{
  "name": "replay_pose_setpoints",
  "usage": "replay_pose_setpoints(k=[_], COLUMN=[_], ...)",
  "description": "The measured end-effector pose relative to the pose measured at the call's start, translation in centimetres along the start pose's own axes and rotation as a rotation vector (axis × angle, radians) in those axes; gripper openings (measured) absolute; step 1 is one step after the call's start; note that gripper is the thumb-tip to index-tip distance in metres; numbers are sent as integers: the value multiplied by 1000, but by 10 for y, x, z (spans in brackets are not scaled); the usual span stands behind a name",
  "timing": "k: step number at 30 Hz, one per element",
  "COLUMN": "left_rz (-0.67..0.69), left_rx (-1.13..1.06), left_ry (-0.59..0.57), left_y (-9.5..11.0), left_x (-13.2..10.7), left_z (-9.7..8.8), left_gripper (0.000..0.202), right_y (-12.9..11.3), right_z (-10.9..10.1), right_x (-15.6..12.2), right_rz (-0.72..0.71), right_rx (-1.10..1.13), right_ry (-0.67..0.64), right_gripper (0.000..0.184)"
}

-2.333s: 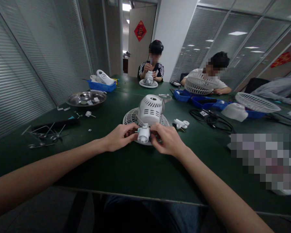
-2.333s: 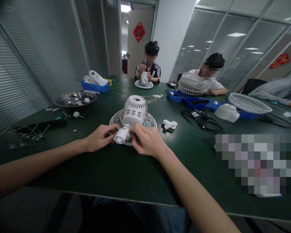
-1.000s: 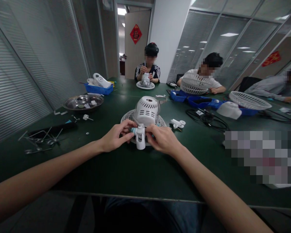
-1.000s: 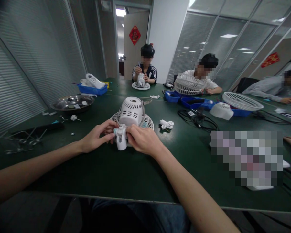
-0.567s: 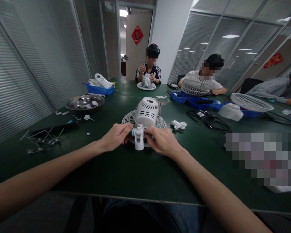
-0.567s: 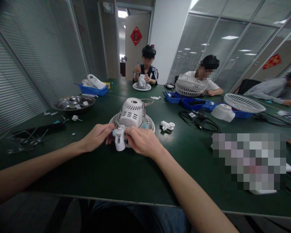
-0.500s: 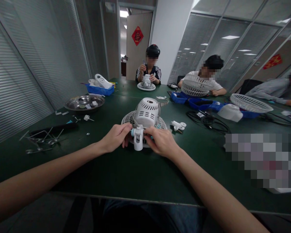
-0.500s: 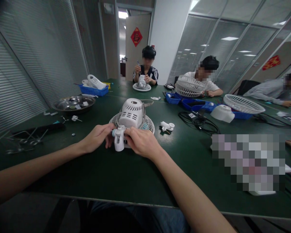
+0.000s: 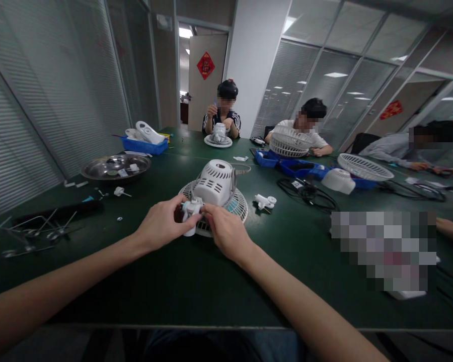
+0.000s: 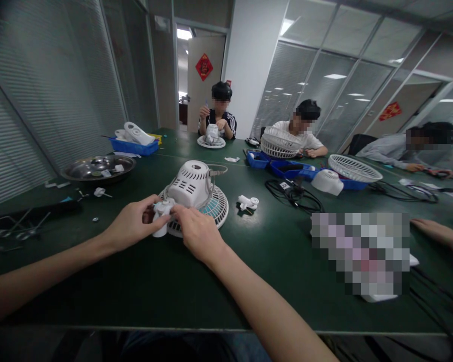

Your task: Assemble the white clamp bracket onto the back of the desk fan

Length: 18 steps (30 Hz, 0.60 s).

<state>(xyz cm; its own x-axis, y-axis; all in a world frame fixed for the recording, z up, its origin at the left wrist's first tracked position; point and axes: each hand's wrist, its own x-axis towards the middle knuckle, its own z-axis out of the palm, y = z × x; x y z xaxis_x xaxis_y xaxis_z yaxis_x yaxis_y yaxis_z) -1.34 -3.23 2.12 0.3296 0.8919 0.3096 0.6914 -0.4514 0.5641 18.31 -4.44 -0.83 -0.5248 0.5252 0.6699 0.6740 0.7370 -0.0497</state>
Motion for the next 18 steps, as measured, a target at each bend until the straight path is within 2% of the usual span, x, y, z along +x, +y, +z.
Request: replay_pose_setpoints(k=[3, 5, 7, 11, 14, 18], left_rz=[4, 13, -5, -59, -74, -79], left_rx=[2, -90, -183, -288, -293, -326], left_ry=[94, 124, 114, 100, 137, 132], left_y=[-16, -27, -35, -42, -45, -49], left_x=[15, 24, 30, 32, 32, 35], left_z=[-6, -9, -10, -10, -10, -10], left_gripper=[40, 41, 45, 56, 58, 60], right_y=[-5, -6, -4, 1, 1, -2], right_z=[-3, -7, -9, -11, -10, -8], right_x=[4, 6, 6, 5, 6, 8], right_rz=[-147, -239, -272, -254, -193, -151], right_rx=[-6, -46, -73, -66, -45, -15], right_ry=[-90, -116, -117, -169, -194, -203], right_gripper=[36, 35, 31, 27, 26, 26])
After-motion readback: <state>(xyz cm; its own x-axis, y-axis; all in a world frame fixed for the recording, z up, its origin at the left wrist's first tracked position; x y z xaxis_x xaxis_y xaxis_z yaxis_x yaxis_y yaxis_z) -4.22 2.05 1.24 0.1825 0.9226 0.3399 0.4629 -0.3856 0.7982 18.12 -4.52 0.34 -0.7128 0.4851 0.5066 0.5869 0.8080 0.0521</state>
